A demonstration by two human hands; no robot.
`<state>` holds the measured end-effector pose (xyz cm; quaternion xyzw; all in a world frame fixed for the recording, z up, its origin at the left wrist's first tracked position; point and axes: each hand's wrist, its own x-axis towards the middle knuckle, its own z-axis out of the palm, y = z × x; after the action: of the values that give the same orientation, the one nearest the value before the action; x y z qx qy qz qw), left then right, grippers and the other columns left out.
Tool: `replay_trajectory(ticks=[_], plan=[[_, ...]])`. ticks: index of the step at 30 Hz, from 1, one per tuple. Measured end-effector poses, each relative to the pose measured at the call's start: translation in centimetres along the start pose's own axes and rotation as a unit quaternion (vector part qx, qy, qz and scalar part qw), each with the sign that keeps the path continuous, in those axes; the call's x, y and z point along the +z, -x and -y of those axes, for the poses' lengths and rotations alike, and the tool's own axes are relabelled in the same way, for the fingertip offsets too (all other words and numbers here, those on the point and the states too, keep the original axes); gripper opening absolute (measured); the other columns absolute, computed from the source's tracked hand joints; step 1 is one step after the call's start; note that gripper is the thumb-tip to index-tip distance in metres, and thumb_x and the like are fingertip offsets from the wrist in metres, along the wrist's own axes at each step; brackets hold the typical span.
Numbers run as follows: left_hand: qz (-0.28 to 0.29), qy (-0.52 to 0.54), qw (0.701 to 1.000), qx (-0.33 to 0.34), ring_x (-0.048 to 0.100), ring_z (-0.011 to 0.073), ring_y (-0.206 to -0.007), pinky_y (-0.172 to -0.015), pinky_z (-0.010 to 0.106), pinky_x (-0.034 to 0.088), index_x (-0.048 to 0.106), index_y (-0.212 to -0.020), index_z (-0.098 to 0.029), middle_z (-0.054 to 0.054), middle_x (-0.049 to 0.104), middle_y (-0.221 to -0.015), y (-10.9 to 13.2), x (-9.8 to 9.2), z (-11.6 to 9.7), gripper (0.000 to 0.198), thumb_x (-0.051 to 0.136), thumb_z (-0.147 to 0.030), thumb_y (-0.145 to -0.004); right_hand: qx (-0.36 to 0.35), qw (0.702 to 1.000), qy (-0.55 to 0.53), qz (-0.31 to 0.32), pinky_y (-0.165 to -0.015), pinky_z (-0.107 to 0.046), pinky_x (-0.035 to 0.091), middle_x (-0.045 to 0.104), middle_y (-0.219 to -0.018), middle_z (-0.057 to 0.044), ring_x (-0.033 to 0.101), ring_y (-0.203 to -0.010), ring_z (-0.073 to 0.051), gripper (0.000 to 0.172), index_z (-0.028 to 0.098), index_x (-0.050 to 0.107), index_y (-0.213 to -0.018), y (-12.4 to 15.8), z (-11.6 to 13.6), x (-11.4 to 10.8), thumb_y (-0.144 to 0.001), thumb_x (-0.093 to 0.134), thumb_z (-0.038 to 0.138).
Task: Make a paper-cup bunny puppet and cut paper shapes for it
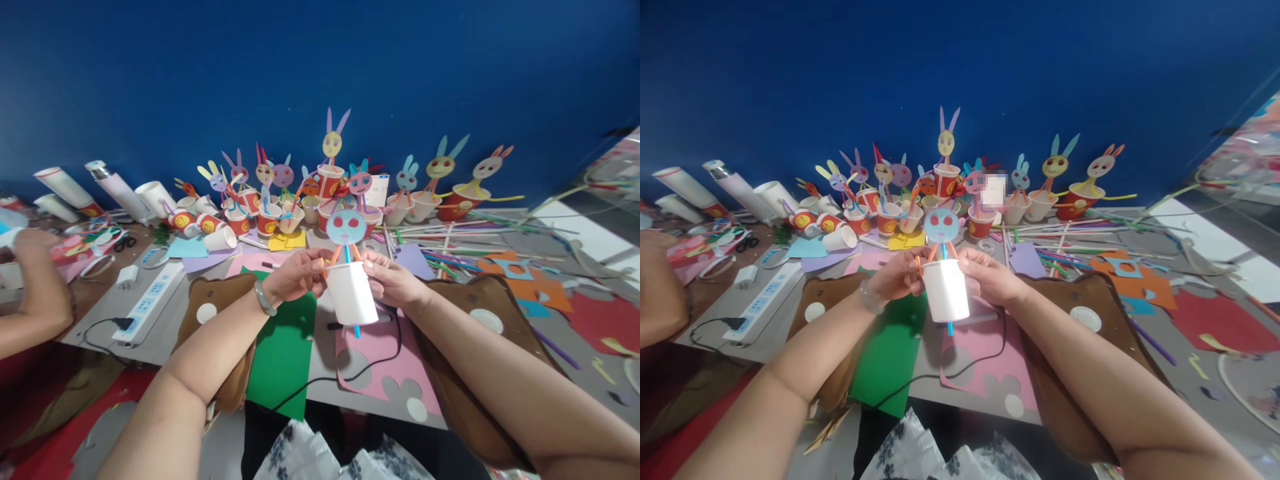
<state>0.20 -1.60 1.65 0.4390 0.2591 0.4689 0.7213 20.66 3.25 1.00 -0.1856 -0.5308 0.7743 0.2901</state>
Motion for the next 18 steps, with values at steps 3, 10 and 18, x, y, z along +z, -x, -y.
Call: replay_trajectory(ticks=[3,10,18], plan=[[0.014,-0.020,1.000,-0.020,0.047,0.0047,-0.035,-0.035,0.019,0.033,0.061,-0.088,-0.015,-0.005,0.059,-0.056,0.2,0.0,0.0,0.056,0.088,-0.052,-0.056,-0.001,1.000,0.008,0.023,-0.041,-0.020,0.016,0.032,-0.045,0.012,0.018,-0.038,-0.004,0.042,0.021,0.052,-0.072,0.1,0.0,-0.1,-0.070,0.081,0.053],[0.002,-0.036,0.999,-0.002,0.050,0.0048,-0.044,-0.038,0.017,0.036,0.058,-0.074,-0.015,-0.005,0.057,-0.060,0.7,1.0,-0.7,0.044,0.090,-0.039,-0.056,0.004,1.000,-0.003,0.020,-0.042,-0.020,0.019,0.038,-0.050,0.008,0.026,-0.042,-0.004,0.037,0.020,0.060,-0.069,0.4,1.0,0.6,-0.066,0.087,0.045],[0.021,-0.019,1.000,-0.010,0.051,0.0051,-0.040,-0.036,0.018,0.038,0.060,-0.082,-0.014,-0.003,0.062,-0.065,0.4,-0.2,-0.5,0.047,0.089,-0.042,-0.058,-0.018,0.997,0.036,0.069,-0.040,-0.019,0.023,0.047,-0.049,0.007,0.036,-0.039,-0.005,0.036,0.018,0.060,-0.071,-0.2,0.3,-0.3,-0.077,0.077,0.049]])
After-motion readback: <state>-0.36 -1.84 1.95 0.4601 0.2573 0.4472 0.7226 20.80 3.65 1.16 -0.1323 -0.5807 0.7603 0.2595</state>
